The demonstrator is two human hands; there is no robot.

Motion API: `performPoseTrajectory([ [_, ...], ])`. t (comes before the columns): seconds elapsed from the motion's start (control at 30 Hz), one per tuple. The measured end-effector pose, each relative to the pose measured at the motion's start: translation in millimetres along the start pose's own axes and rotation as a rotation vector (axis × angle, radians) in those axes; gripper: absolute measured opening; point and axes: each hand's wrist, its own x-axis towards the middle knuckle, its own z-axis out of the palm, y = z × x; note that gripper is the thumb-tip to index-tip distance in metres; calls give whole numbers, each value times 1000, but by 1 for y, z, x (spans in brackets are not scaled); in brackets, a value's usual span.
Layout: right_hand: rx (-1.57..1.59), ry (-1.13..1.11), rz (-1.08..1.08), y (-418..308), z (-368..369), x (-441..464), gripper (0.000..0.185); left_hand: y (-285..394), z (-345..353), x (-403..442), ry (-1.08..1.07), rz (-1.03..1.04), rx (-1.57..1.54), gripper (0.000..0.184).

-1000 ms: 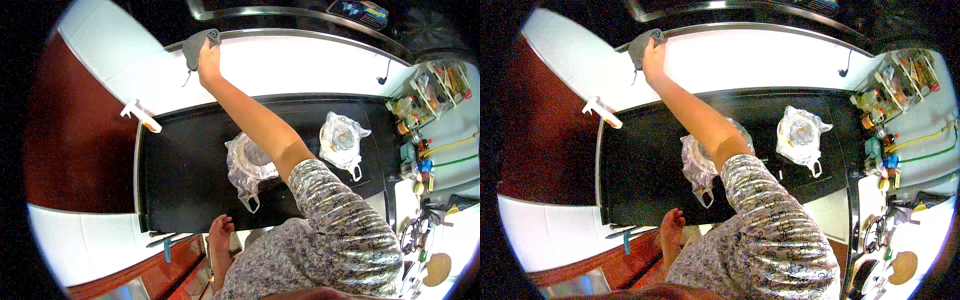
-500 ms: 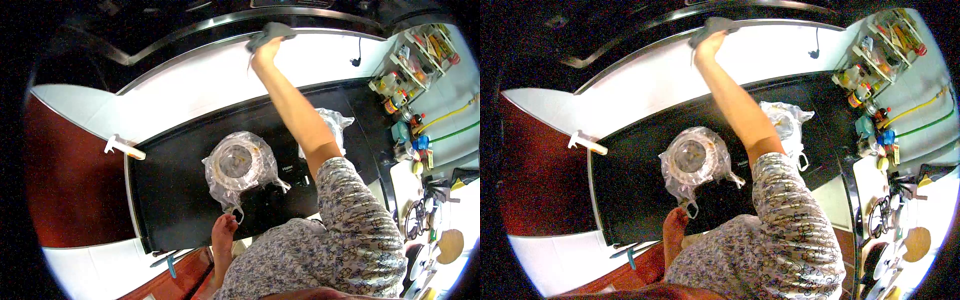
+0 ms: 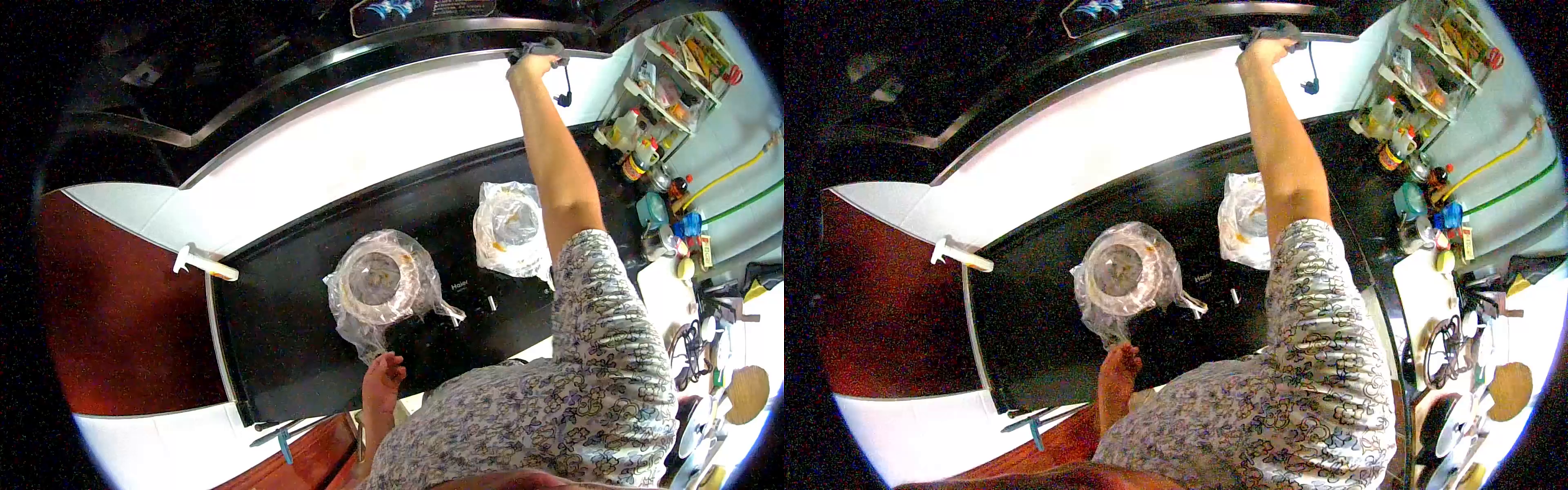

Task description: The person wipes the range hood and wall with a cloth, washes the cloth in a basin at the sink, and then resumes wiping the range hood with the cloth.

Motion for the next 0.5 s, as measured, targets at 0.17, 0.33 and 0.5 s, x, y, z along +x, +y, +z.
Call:
performPoseTrajectory([
  [0.17, -395, 164, -236, 79, 25, -88, 41, -3, -40, -14, 77, 19, -53, 25],
  [0.33, -221, 55, -224, 97, 43, -187, 49, 10, -44, -10, 63, 40, -1, 25],
  [0.5, -228, 143, -77, 56, 36, -128, 51, 21, -7, 14, -59, 20, 4, 23],
])
